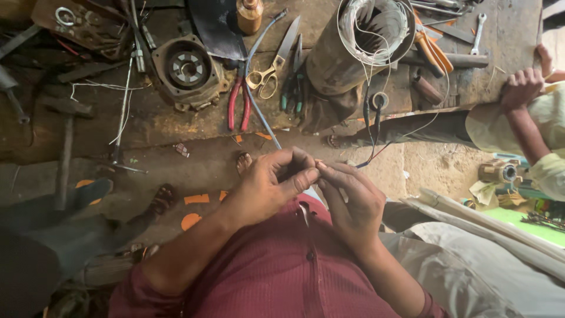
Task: The person works at a cluttered repair workbench, handling insulated copper wire and feeding it into a motor stator housing, then uses pliers to cut and position the wire ends while arranging the wound coil. Other people nearby handle motor parts at the same bench.
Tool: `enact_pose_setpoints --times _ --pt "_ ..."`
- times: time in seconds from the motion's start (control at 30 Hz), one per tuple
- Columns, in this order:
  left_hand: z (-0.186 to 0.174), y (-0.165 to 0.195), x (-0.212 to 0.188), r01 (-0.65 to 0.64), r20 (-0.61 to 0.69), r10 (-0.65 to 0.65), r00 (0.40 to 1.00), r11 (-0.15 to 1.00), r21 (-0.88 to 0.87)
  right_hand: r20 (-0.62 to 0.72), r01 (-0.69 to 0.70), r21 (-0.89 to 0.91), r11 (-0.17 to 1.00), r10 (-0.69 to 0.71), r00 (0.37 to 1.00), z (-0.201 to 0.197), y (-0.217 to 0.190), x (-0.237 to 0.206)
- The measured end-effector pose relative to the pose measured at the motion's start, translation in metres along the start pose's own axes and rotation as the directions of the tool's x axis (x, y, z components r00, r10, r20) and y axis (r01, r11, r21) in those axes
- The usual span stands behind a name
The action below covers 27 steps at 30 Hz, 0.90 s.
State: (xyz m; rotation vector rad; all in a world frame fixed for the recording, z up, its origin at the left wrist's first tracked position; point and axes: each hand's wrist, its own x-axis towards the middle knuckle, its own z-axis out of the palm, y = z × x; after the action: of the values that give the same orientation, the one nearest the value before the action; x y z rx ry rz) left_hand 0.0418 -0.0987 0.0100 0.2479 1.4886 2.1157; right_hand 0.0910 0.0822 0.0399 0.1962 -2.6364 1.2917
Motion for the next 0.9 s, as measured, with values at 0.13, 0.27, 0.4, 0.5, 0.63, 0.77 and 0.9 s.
enact_pose_setpoints --times 0.13,0.27,0.4,0.5,0.63,0.77,0.9 --pt "-0.006 0.014 -0.005 0.057 -0.088 -0.028 0.996 0.939 0.34 0.013 -0.1 0.038 0.994 0.1 0.995 0.004 -0.007 0.001" --pt "-0.008 0.021 -0.004 -0.239 0.006 0.281 0.96 0.805 0.543 0.058 -0.103 -0.01 0.995 0.103 0.993 0.001 -0.016 0.009" --pt "-0.007 0.019 -0.003 -0.426 0.133 0.487 0.863 0.561 0.71 0.129 -0.05 -0.141 0.989 0.068 0.989 -0.007 -0.024 0.021" --pt "-0.007 0.016 -0.003 -0.431 0.177 0.469 0.865 0.514 0.742 0.16 -0.011 -0.33 0.944 0.067 0.985 -0.009 -0.025 0.024" --pt "-0.008 0.014 0.002 -0.426 0.172 0.442 0.881 0.577 0.697 0.156 -0.047 -0.274 0.961 0.093 0.983 -0.012 -0.012 0.016" --pt "-0.023 0.015 0.005 -0.187 0.12 0.146 0.982 0.84 0.51 0.251 -0.336 0.234 0.912 0.277 0.928 -0.027 0.015 0.008" --pt "-0.04 0.017 0.004 0.053 0.231 -0.08 0.97 0.991 0.119 0.33 -0.47 0.636 0.612 0.335 0.882 -0.033 0.027 0.008"
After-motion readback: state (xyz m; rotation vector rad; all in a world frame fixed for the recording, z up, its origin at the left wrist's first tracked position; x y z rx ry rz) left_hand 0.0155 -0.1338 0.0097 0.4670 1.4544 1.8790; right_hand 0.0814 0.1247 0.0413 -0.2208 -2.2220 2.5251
